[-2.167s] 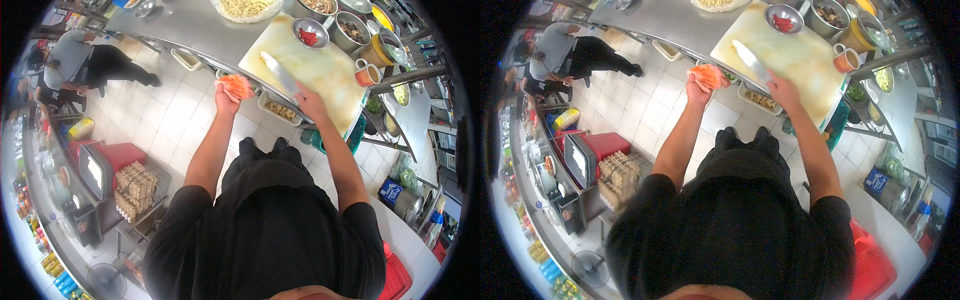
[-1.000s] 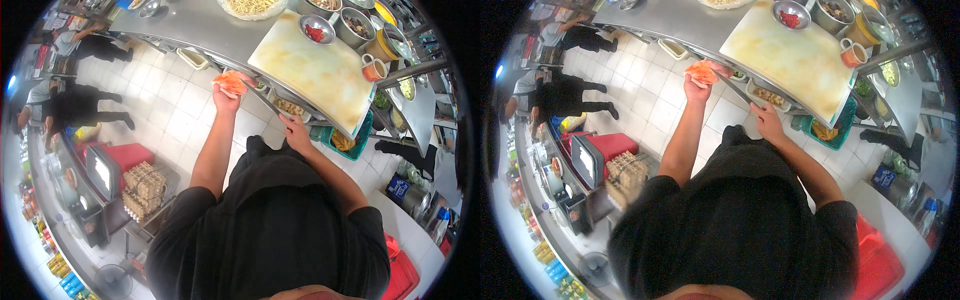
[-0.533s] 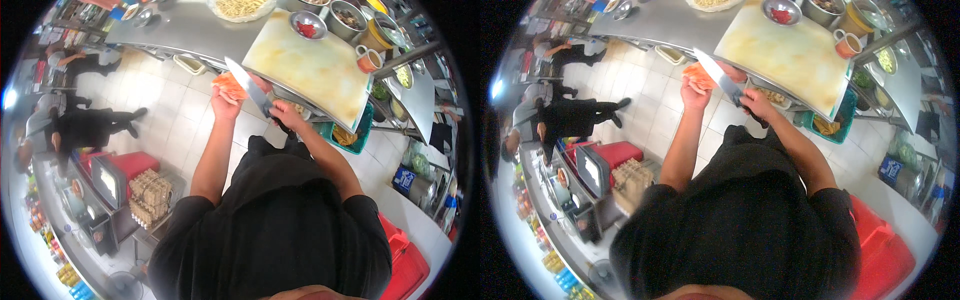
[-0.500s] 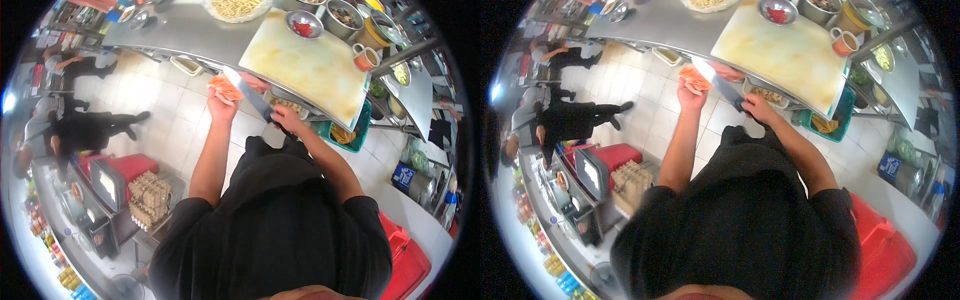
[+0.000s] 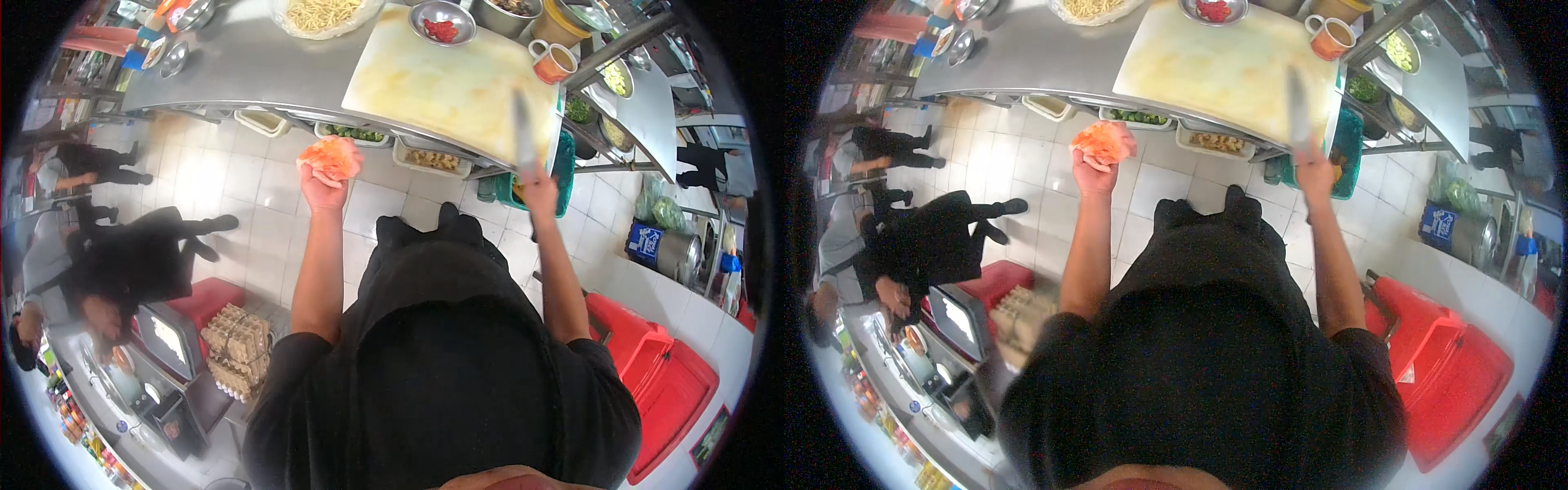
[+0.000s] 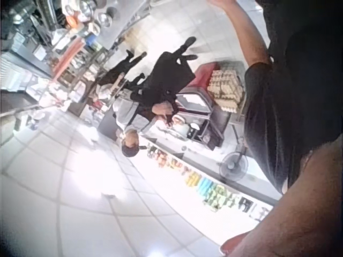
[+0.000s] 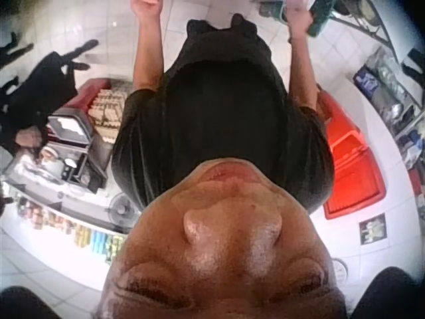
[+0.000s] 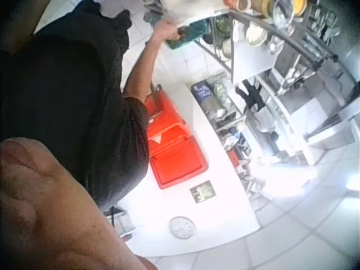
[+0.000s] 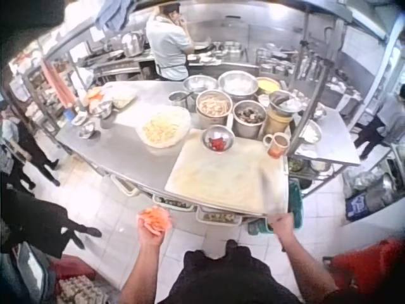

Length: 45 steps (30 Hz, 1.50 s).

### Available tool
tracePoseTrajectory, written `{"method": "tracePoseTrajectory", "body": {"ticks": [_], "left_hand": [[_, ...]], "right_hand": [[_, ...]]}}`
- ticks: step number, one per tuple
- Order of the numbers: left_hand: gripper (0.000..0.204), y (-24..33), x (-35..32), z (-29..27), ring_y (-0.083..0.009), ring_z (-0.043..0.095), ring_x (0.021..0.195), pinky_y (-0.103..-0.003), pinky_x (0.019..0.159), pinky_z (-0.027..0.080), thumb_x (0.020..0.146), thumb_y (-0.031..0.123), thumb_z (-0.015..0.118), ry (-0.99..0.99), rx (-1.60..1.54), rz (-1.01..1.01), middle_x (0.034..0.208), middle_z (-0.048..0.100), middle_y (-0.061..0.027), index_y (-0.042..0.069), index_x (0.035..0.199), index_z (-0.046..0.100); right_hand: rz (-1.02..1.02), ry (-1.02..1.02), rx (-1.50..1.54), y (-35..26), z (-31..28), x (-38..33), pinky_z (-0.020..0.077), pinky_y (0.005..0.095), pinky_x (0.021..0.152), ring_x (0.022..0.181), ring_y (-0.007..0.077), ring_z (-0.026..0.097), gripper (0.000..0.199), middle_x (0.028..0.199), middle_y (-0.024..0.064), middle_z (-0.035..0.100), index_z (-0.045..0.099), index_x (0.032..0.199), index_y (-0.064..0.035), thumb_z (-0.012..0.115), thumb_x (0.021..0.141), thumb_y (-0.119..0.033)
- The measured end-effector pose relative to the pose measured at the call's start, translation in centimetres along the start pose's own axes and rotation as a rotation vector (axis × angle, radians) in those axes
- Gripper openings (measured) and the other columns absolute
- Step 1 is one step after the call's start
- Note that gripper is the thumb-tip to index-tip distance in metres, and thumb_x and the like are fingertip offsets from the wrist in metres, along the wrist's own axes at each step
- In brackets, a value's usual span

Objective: The person slices green peppers, transfers them to a bowl, selects a dish of cooked meat, and finally chops red chili peppers on a cutting board using a knife.

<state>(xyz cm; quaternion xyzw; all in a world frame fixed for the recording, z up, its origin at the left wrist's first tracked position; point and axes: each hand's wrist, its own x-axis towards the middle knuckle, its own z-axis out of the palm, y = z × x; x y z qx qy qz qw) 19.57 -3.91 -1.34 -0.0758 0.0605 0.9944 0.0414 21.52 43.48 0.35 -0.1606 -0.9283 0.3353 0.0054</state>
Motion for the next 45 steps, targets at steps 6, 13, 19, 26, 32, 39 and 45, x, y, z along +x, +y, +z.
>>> {"method": "tracePoseTrajectory", "body": {"ticks": [6,13,19,26,32,39,45], "left_hand": [[0.06,-1.0,0.7,-2.6,-0.0345,0.05,0.134,-0.053,0.107,0.046,0.107,0.05,0.025,0.355,0.155,0.089,0.147,0.049,-0.0145,0.008,0.148,0.04],[0.061,-2.1,0.0,-1.2,-0.0347,0.05,0.134,-0.053,0.108,0.046,0.107,0.05,0.023,0.309,0.21,0.045,0.147,0.05,-0.0143,0.008,0.147,0.04],[0.063,-2.2,-1.1,1.8,-0.0358,0.05,0.134,-0.052,0.108,0.046,0.107,0.051,0.017,0.316,0.241,0.034,0.146,0.05,-0.0161,0.008,0.148,0.038],[0.06,-1.8,-0.4,-2.4,-0.0359,0.046,0.138,-0.055,0.111,0.041,0.107,0.049,0.022,0.284,0.164,0.03,0.15,0.046,-0.0148,0.01,0.15,0.036],[0.06,-2.2,0.6,-1.4,-0.036,0.045,0.138,-0.054,0.112,0.041,0.107,0.049,0.021,0.243,0.214,0.004,0.15,0.045,-0.0159,0.01,0.15,0.036],[0.059,-2.1,0.8,-2.6,-0.0355,0.045,0.138,-0.053,0.113,0.04,0.108,0.048,0.021,0.327,0.205,0.001,0.149,0.046,-0.0159,0.009,0.15,0.036],[0.06,-2.2,1.5,-2.0,-0.0361,0.045,0.138,-0.053,0.114,0.039,0.108,0.048,0.019,0.311,0.212,0.018,0.149,0.047,-0.016,0.008,0.149,0.036]], "right_hand": [[-0.162,-0.105,0.002,-6.0,4.8,-0.9,0.0505,0.0397,0.098,0.112,0.0333,0.068,0.055,0.124,0.0257,0.066,0.055,0.142,-0.0091,0.068,0.091,-0.026],[0.069,-0.164,-0.09,-5.1,0.6,2.0,0.0502,0.0376,0.099,0.119,0.0334,0.065,0.054,0.128,0.0269,0.063,0.057,0.14,-0.0081,0.069,0.091,-0.026],[-0.133,-0.11,0.058,-4.2,2.4,0.7,0.0508,0.0452,0.098,0.115,0.0422,0.063,0.052,0.125,0.0271,0.063,0.058,0.139,-0.012,0.069,0.091,-0.028],[-0.33,-0.014,-0.223,-6.9,3.7,-0.9,0.0547,0.0411,0.09,0.104,0.0379,0.07,0.052,0.115,0.0255,0.069,0.058,0.14,-0.0098,0.068,0.091,-0.025],[-0.187,-0.047,-0.002,-5.0,3.1,-1.2,0.0532,0.0401,0.093,0.105,0.0361,0.07,0.053,0.115,0.0248,0.07,0.058,0.139,-0.0075,0.07,0.09,-0.024],[-0.202,-0.221,-0.046,-10.5,6.3,-3.1,0.0537,0.0393,0.09,0.099,0.0324,0.072,0.054,0.11,0.0291,0.068,0.057,0.141,-0.0131,0.069,0.09,-0.025],[-0.3,-0.074,0.18,-5.2,4.6,-0.9,0.0558,0.0384,0.085,0.103,0.0349,0.071,0.052,0.114,0.0262,0.069,0.056,0.142,-0.015,0.067,0.091,-0.019]]}}
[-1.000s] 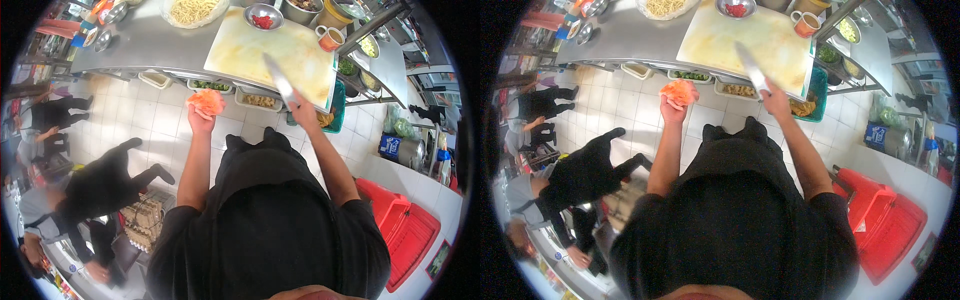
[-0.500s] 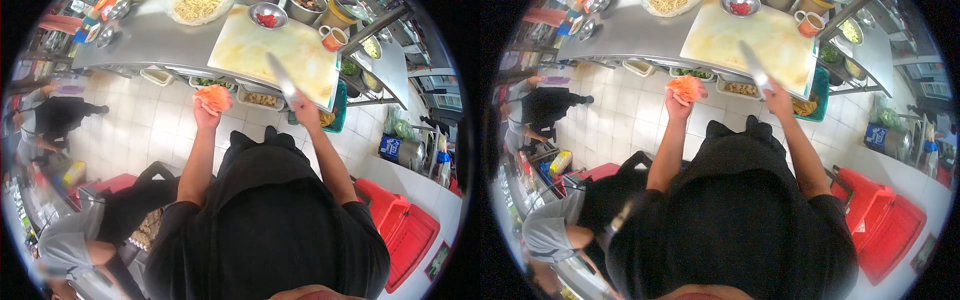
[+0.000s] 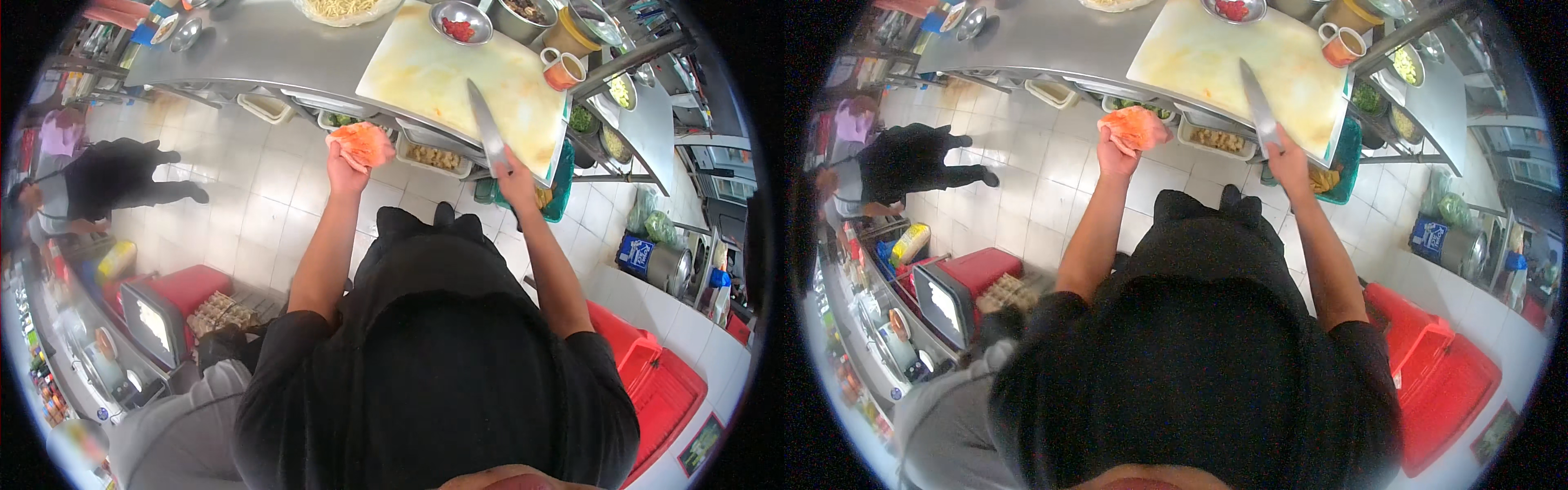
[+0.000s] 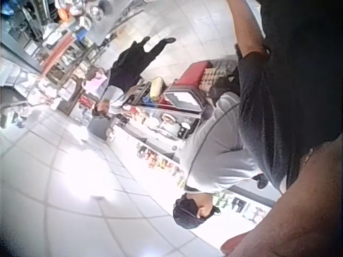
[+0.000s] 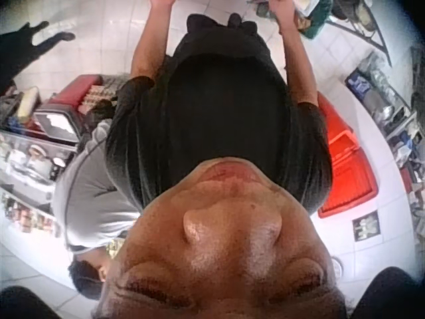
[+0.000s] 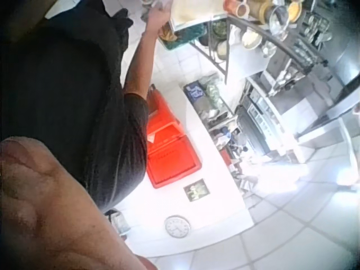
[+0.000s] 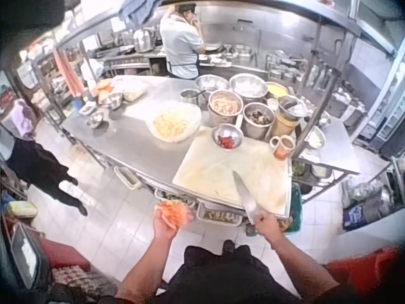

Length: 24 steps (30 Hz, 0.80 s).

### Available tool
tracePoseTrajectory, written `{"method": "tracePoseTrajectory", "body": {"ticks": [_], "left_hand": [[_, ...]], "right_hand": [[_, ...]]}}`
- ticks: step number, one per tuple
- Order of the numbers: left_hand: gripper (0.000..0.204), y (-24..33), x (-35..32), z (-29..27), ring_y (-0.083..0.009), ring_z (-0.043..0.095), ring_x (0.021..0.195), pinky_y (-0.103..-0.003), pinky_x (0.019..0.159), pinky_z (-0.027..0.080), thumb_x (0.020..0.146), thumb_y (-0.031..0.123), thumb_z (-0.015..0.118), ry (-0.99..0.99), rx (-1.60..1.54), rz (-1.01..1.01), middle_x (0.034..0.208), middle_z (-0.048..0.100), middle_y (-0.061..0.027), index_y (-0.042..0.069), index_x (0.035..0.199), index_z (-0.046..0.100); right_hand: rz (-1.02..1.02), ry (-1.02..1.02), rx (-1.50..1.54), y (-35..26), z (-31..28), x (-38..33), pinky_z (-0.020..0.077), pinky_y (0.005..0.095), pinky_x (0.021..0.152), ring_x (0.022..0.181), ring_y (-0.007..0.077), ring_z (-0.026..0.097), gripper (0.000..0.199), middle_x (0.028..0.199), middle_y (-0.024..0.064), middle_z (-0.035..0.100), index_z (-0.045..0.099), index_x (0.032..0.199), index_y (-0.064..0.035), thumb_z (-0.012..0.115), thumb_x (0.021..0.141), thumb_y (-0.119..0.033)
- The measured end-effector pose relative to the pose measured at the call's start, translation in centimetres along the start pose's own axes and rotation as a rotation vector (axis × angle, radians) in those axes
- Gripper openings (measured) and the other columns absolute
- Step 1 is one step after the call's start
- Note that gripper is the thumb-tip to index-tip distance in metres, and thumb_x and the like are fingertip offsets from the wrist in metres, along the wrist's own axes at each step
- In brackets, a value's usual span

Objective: The person slices green peppers, transfers them to a bowl, selects a dish of cooked meat, and finally chops red chili peppers on a cutting board using a knife.

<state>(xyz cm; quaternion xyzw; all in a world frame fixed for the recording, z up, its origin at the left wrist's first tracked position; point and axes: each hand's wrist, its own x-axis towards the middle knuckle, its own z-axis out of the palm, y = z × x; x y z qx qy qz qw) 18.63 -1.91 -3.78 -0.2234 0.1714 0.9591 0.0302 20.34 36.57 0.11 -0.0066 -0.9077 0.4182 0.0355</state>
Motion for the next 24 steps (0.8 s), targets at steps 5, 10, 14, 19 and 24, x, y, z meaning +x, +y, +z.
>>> {"method": "tracePoseTrajectory", "body": {"ticks": [5,10,14,19,24], "left_hand": [[0.062,0.0,-0.3,-0.6,-0.0369,0.046,0.137,-0.053,0.114,0.039,0.107,0.049,0.018,0.034,0.0,0.034,0.147,0.048,-0.0169,0.007,0.148,0.037],[0.064,0.8,-0.6,-0.7,-0.0378,0.047,0.136,-0.053,0.114,0.039,0.106,0.051,0.02,-0.085,-0.033,0.087,0.146,0.049,-0.018,0.005,0.148,0.037],[0.063,1.7,-0.8,-1.0,-0.0386,0.047,0.136,-0.054,0.114,0.039,0.107,0.051,0.021,-0.121,-0.082,0.115,0.146,0.049,-0.0178,0.006,0.148,0.037],[0.058,1.6,-1.8,2.6,-0.0351,0.043,0.14,-0.054,0.115,0.037,0.109,0.047,0.022,0.037,-0.115,0.167,0.152,0.044,-0.0158,0.01,0.151,0.034],[0.058,2.6,-3.0,5.5,-0.0331,0.045,0.139,-0.051,0.115,0.038,0.108,0.048,0.025,-0.062,-0.186,0.144,0.151,0.046,-0.0145,0.009,0.149,0.037]], "right_hand": [[0.048,-0.277,-0.067,-7.7,6.2,-0.2,0.0539,0.0407,0.087,0.097,0.0377,0.071,0.054,0.11,0.0256,0.069,0.057,0.141,-0.0186,0.069,0.089,-0.027],[-0.023,-0.289,0.091,-10.0,7.0,0.6,0.0539,0.0406,0.084,0.091,0.0336,0.071,0.052,0.103,0.0231,0.071,0.06,0.137,-0.0141,0.069,0.088,-0.028],[0.055,-0.447,0.211,-12.4,7.5,0.1,0.0537,0.04,0.083,0.091,0.032,0.071,0.043,0.103,0.0212,0.071,0.064,0.127,-0.0058,0.069,0.087,-0.02],[-0.211,-0.245,0.246,-12.8,9.9,-1.1,0.053,0.0393,0.082,0.093,0.033,0.068,0.034,0.104,0.0182,0.068,0.063,0.121,-0.0002,0.066,0.088,-0.009],[-0.382,-0.023,0.225,-14.7,10.5,0.5,0.0524,0.0393,0.081,0.093,0.0324,0.064,0.04,0.107,0.0169,0.063,0.062,0.129,-0.0048,0.063,0.09,-0.004]]}}
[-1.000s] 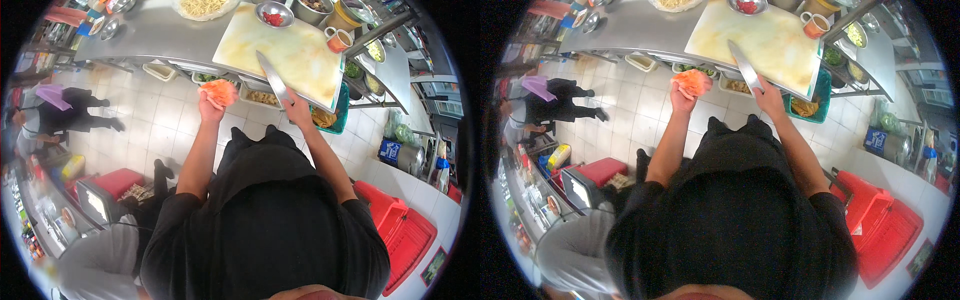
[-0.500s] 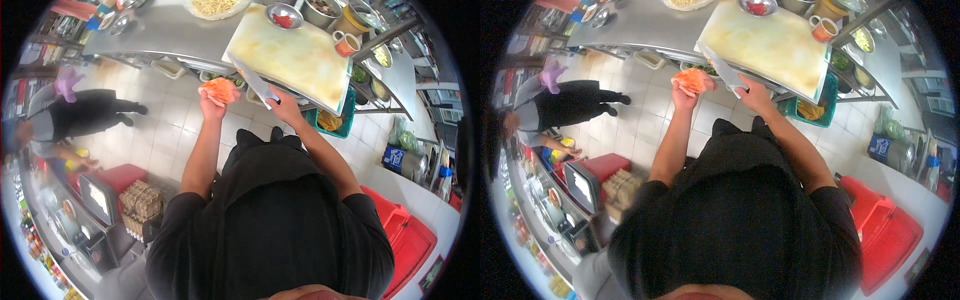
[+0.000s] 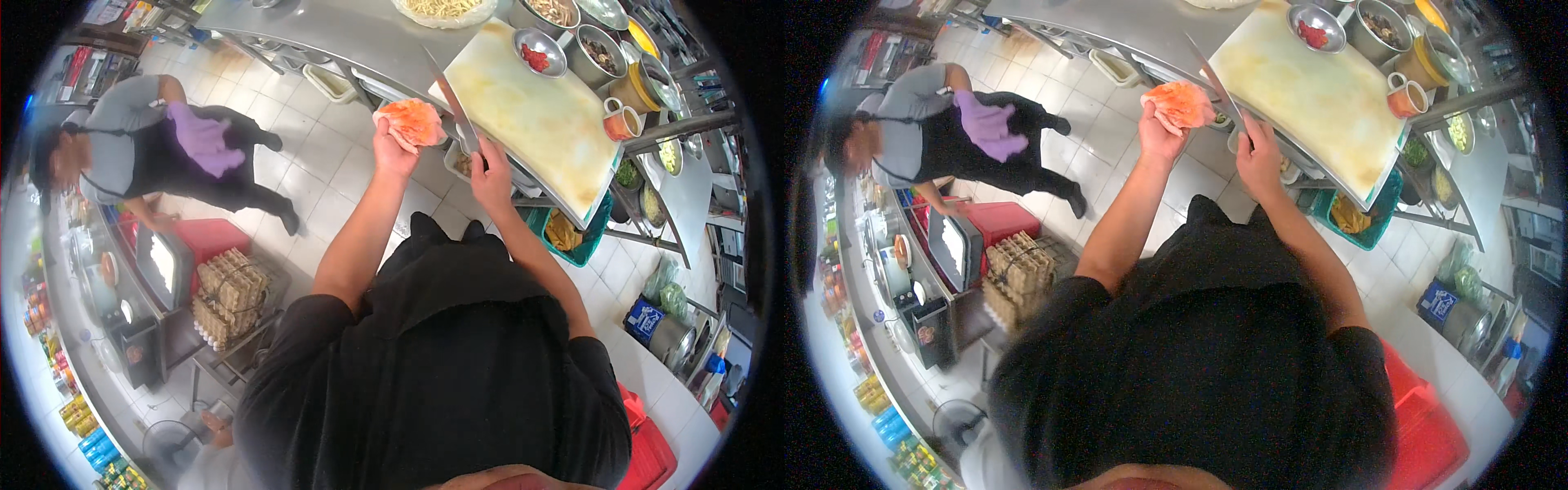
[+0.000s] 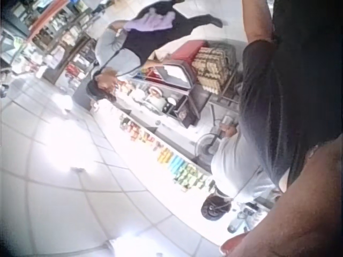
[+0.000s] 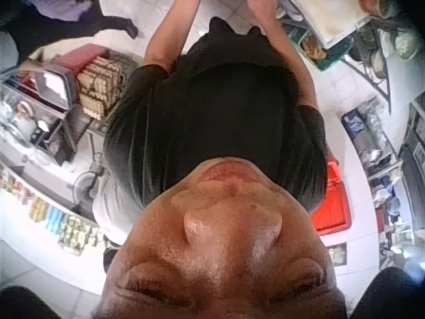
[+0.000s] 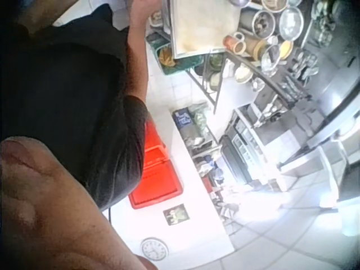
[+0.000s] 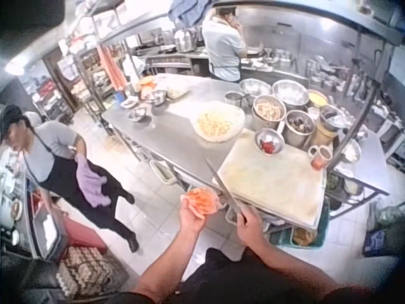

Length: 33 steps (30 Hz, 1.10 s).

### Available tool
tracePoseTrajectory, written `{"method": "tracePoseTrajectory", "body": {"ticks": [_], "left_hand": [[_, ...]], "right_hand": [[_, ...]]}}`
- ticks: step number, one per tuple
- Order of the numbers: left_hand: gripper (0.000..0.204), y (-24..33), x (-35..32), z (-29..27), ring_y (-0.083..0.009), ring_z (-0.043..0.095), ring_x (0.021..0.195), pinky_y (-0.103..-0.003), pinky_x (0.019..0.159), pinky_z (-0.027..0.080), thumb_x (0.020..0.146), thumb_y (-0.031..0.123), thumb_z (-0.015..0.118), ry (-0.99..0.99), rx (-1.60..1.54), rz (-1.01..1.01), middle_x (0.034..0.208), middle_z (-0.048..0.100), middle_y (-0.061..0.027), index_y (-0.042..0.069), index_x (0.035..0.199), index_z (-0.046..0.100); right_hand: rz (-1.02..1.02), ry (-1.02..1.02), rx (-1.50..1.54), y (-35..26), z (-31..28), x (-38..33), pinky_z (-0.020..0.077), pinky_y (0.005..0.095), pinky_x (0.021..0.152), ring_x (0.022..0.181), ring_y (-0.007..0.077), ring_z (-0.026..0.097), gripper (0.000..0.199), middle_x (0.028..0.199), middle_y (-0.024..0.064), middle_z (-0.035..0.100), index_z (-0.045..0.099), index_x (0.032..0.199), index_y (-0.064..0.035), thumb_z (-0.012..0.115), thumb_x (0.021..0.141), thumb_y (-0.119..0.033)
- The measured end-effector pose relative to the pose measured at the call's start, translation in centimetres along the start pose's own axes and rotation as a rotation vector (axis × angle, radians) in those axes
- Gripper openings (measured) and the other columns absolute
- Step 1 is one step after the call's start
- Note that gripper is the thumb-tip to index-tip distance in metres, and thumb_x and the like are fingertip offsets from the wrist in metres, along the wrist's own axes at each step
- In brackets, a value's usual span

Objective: The person slices green peppers, transfers them to a bowl, selects a dish of cooked meat, and finally chops red chili peppers on a cutting board using a knife.

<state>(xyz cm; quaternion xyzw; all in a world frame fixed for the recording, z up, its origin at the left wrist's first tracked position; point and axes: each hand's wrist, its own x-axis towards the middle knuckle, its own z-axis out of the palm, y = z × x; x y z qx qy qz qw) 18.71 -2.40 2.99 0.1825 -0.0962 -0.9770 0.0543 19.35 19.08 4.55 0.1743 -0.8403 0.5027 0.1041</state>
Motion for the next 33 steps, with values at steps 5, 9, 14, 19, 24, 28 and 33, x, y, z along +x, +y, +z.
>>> {"method": "tracePoseTrajectory", "body": {"ticks": [5,9,14,19,24,28,33], "left_hand": [[0.06,-0.7,-0.2,2.4,-0.034,0.047,0.138,-0.049,0.114,0.04,0.108,0.049,0.023,-0.078,-0.087,-0.021,0.148,0.049,-0.0145,0.006,0.148,0.039],[0.061,-0.4,0.4,2.4,-0.0342,0.048,0.137,-0.049,0.113,0.041,0.108,0.048,0.023,-0.066,-0.095,0.017,0.147,0.05,-0.014,0.005,0.147,0.04],[0.063,-0.3,0.9,0.2,-0.0349,0.048,0.136,-0.05,0.113,0.041,0.107,0.05,0.02,0.0,-0.084,0.057,0.146,0.051,-0.0155,0.006,0.147,0.04],[0.066,1.9,1.4,-1.9,-0.0381,0.052,0.131,-0.054,0.107,0.047,0.106,0.051,0.016,-0.007,-0.02,0.078,0.142,0.053,-0.0186,0.003,0.145,0.041],[0.064,1.9,0.7,-2.5,-0.0398,0.053,0.129,-0.055,0.104,0.049,0.105,0.049,0.018,-0.175,0.031,0.018,0.14,0.053,-0.0193,0.003,0.143,0.042],[0.065,0.9,1.1,-1.4,-0.0373,0.05,0.133,-0.052,0.108,0.046,0.107,0.051,0.016,-0.017,-0.003,0.05,0.144,0.05,-0.0175,0.005,0.145,0.04],[0.061,1.8,0.9,-3.5,-0.0357,0.05,0.134,-0.051,0.11,0.043,0.108,0.05,0.017,0.094,0.065,0.065,0.146,0.05,-0.0147,0.008,0.147,0.04]], "right_hand": [[-0.05,0.049,-0.079,2.0,2.4,0.3,0.0517,0.0387,0.081,0.09,0.0316,0.061,0.049,0.111,0.0162,0.057,0.062,0.137,-0.0152,0.062,0.089,-0.002],[-0.091,0.009,-0.086,2.7,4.3,-1.7,0.0505,0.0396,0.08,0.094,0.0325,0.059,0.048,0.109,0.017,0.055,0.065,0.134,-0.0168,0.061,0.088,-0.001],[0.049,-0.194,-0.094,4.4,-1.3,-7.6,0.0485,0.0396,0.08,0.094,0.035,0.059,0.048,0.1,0.019,0.055,0.065,0.134,-0.0144,0.058,0.088,-0.002],[0.503,-0.242,-0.03,7.8,-8.7,-8.4,0.0503,0.0365,0.068,0.069,0.0215,0.06,0.047,0.082,0.015,0.062,0.06,0.139,-0.0124,0.059,0.092,-0.009],[0.658,-0.023,-0.174,12.1,-14.8,-0.6,0.0531,0.0369,0.086,0.098,0.0305,0.068,0.049,0.115,0.0237,0.069,0.054,0.143,-0.008,0.06,0.096,-0.016],[0.436,-0.092,-0.359,13.6,-12.0,1.6,0.0497,0.0389,0.099,0.116,0.0388,0.064,0.049,0.126,0.0262,0.064,0.056,0.141,-0.0078,0.062,0.095,-0.022],[0.397,-0.252,-0.293,10.1,-8.9,3.8,0.0482,0.0389,0.102,0.12,0.0365,0.062,0.048,0.129,0.0275,0.062,0.058,0.14,-0.0116,0.064,0.094,-0.025]]}}
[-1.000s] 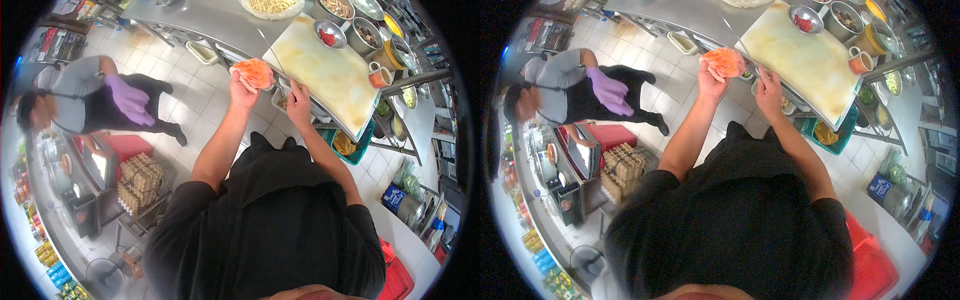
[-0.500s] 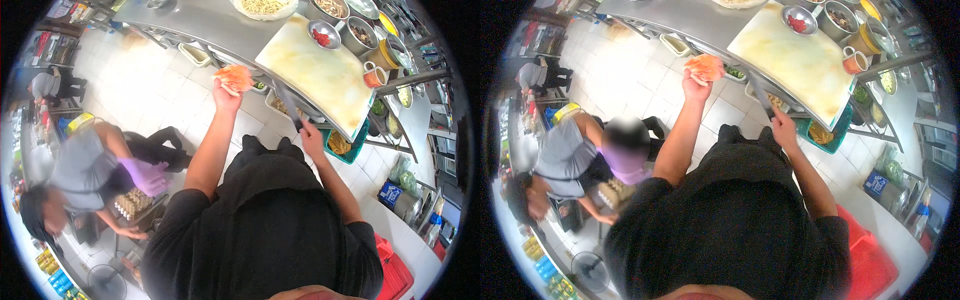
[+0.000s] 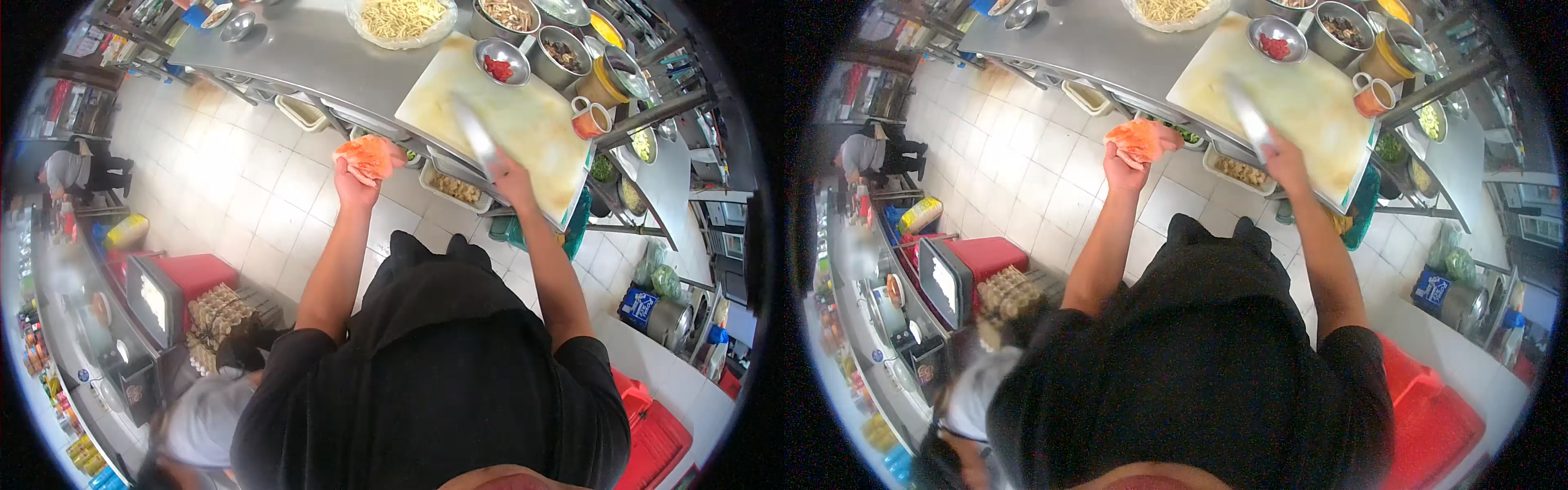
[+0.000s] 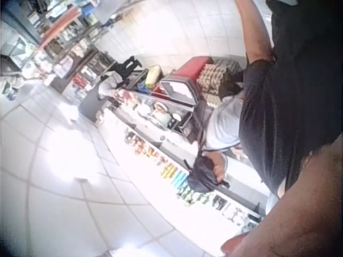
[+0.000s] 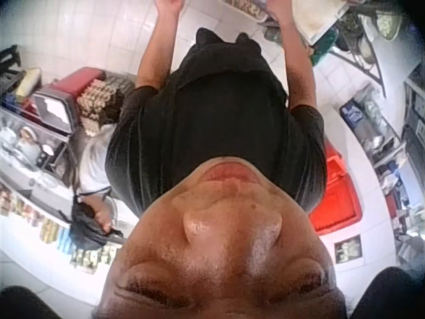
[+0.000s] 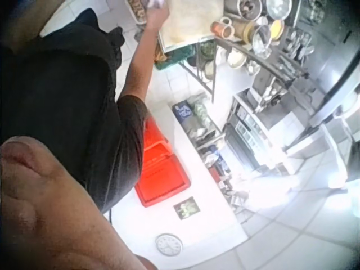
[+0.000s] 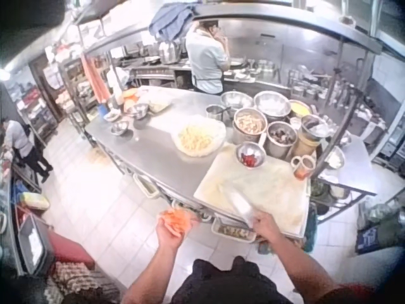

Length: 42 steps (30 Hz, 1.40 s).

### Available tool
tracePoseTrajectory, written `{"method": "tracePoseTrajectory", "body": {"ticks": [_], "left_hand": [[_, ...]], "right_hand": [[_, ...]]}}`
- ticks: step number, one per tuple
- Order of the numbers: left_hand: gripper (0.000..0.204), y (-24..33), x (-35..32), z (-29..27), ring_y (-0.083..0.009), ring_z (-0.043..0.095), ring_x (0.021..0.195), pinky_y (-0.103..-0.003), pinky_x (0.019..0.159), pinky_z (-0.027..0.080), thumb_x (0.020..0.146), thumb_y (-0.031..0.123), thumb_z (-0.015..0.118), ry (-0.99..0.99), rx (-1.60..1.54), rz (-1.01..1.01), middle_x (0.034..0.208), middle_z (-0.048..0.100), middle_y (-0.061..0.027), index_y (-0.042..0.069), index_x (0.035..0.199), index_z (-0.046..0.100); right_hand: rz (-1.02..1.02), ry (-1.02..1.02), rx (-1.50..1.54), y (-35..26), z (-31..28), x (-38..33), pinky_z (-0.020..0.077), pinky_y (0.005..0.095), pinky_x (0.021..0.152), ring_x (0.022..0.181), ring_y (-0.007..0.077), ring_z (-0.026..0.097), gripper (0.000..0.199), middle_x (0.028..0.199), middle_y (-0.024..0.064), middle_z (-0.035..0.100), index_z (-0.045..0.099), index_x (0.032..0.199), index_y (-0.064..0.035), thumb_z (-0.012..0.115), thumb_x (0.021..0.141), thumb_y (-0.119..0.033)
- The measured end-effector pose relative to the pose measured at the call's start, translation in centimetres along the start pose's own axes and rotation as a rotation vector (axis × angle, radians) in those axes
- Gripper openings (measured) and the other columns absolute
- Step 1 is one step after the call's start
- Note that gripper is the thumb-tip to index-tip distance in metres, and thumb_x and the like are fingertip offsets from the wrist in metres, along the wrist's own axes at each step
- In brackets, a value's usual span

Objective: The person slices green peppers, transfers them to a bowl, selects a dish of cooked meat, and finally chops red chili peppers on a cutting board using a knife.

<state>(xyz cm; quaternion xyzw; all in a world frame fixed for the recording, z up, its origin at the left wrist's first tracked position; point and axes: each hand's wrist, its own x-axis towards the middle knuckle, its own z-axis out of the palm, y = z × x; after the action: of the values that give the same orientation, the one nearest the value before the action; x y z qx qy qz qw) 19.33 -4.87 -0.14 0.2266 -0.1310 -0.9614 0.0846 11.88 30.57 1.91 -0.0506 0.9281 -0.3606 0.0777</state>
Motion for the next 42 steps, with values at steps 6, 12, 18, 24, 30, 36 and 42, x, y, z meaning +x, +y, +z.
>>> {"method": "tracePoseTrajectory", "body": {"ticks": [6,12,18,24,30,36,42], "left_hand": [[0.061,-0.8,-0.3,-0.1,-0.0351,0.043,0.139,-0.052,0.115,0.038,0.108,0.05,0.022,-0.024,-0.039,-0.032,0.151,0.045,-0.0152,0.008,0.15,0.036],[0.061,-0.4,-2.7,3.3,-0.0366,0.048,0.135,-0.052,0.112,0.041,0.108,0.048,0.016,-0.024,0.135,-0.005,0.144,0.049,-0.0183,0.004,0.145,0.037],[0.061,-0.9,2.4,-1.9,-0.0355,0.044,0.139,-0.052,0.114,0.039,0.108,0.048,0.018,-0.023,0.021,-0.034,0.149,0.046,-0.0165,0.006,0.148,0.037],[0.062,0.5,3.0,-2.4,-0.0359,0.045,0.138,-0.053,0.114,0.038,0.108,0.05,0.02,-0.05,0.01,0.051,0.149,0.048,-0.0155,0.007,0.148,0.037],[0.06,0.8,2.9,0.4,-0.033,0.05,0.133,-0.05,0.112,0.041,0.108,0.049,0.018,-0.102,-0.044,0.067,0.144,0.051,-0.0134,0.007,0.144,0.041],[0.061,2.5,1.3,2.9,-0.0336,0.049,0.135,-0.05,0.112,0.042,0.107,0.052,0.018,-0.196,-0.061,0.083,0.146,0.05,-0.0134,0.009,0.145,0.041],[0.061,2.6,0.0,5.5,-0.0317,0.051,0.132,-0.048,0.106,0.048,0.108,0.052,0.019,-0.115,-0.099,0.084,0.144,0.051,-0.0122,0.009,0.144,0.042]], "right_hand": [[-0.166,0.065,-0.093,1.9,0.4,1.5,0.0521,0.0376,0.095,0.111,0.0382,0.067,0.05,0.128,0.0252,0.063,0.055,0.143,-0.0151,0.065,0.094,-0.023],[0.109,0.018,0.096,0.9,-0.2,0.4,0.051,0.0426,0.096,0.112,0.0414,0.064,0.05,0.122,0.0264,0.065,0.057,0.141,-0.0148,0.064,0.093,-0.027],[-0.187,-0.051,-0.031,-4.3,3.9,-1.0,0.0513,0.0407,0.097,0.111,0.0384,0.067,0.051,0.121,0.0261,0.066,0.057,0.14,-0.0126,0.066,0.092,-0.026],[-0.159,-0.233,0.068,-10.7,3.1,-3.8,0.0514,0.0425,0.087,0.094,0.0374,0.066,0.049,0.108,0.0238,0.068,0.061,0.136,-0.0118,0.065,0.087,-0.02],[-0.42,-0.145,0.155,-11.0,4.8,-5.5,0.0504,0.0387,0.082,0.094,0.0331,0.061,0.052,0.109,0.0161,0.058,0.064,0.133,-0.0121,0.065,0.083,0.0],[-0.562,0.07,0.096,-12.3,6.3,-6.8,0.0508,0.0344,0.078,0.092,0.028,0.059,0.052,0.115,0.0146,0.054,0.066,0.132,-0.0132,0.062,0.084,0.005],[-0.406,0.123,0.23,-10.8,7.6,-4.6,0.0489,0.0414,0.085,0.099,0.0354,0.058,0.046,0.113,0.019,0.055,0.068,0.129,-0.0133,0.061,0.086,0.002]]}}
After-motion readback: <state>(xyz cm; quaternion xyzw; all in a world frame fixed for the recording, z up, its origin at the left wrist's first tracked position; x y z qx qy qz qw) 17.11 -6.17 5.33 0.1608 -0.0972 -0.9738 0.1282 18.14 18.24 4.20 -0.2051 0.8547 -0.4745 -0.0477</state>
